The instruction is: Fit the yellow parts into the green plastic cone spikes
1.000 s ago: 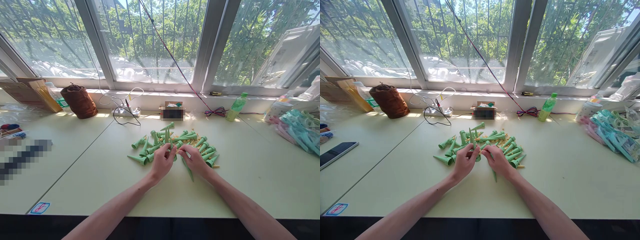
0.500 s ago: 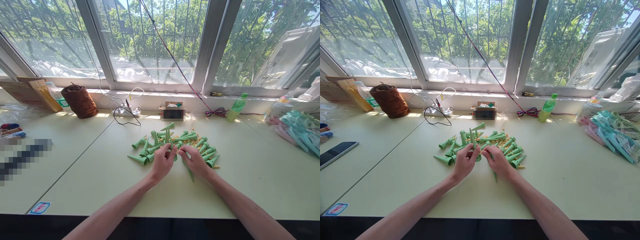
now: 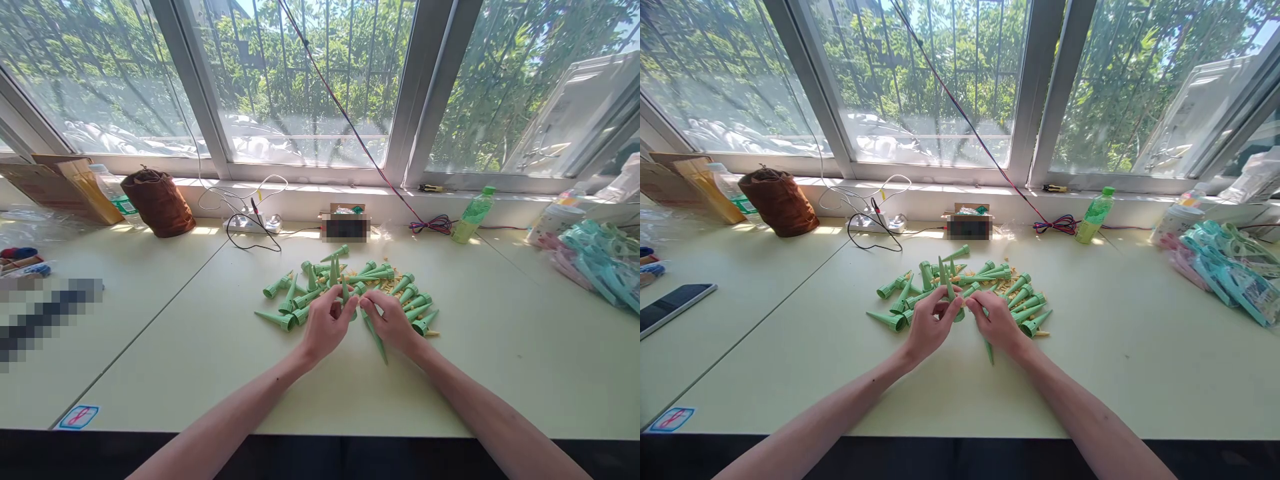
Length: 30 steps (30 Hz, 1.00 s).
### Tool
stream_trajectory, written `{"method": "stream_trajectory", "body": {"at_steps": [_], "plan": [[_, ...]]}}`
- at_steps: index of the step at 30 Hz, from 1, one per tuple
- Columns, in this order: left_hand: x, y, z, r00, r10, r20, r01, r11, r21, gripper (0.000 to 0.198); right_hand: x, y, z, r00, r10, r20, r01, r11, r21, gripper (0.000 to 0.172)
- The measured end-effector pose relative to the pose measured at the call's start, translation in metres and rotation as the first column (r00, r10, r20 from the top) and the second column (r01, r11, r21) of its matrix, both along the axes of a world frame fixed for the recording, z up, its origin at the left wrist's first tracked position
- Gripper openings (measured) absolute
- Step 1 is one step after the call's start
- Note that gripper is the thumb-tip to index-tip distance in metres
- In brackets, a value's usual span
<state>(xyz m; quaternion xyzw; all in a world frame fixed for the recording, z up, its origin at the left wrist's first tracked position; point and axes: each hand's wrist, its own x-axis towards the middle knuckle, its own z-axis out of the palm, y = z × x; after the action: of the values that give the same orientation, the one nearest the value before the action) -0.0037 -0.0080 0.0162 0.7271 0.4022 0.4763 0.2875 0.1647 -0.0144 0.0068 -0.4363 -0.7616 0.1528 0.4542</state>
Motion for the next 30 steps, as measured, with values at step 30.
{"method": "stream_trajectory", "body": {"at_steps": [30], "plan": [[0.0012,0.0036,0.0001,0.938,-0.214,0.274,0.268,0.946,-0.18,0.022,0.0021,-0.0013,0.0004,0.996,-0.055,-0.064,0.061,0.993,0.104,0.03]]}}
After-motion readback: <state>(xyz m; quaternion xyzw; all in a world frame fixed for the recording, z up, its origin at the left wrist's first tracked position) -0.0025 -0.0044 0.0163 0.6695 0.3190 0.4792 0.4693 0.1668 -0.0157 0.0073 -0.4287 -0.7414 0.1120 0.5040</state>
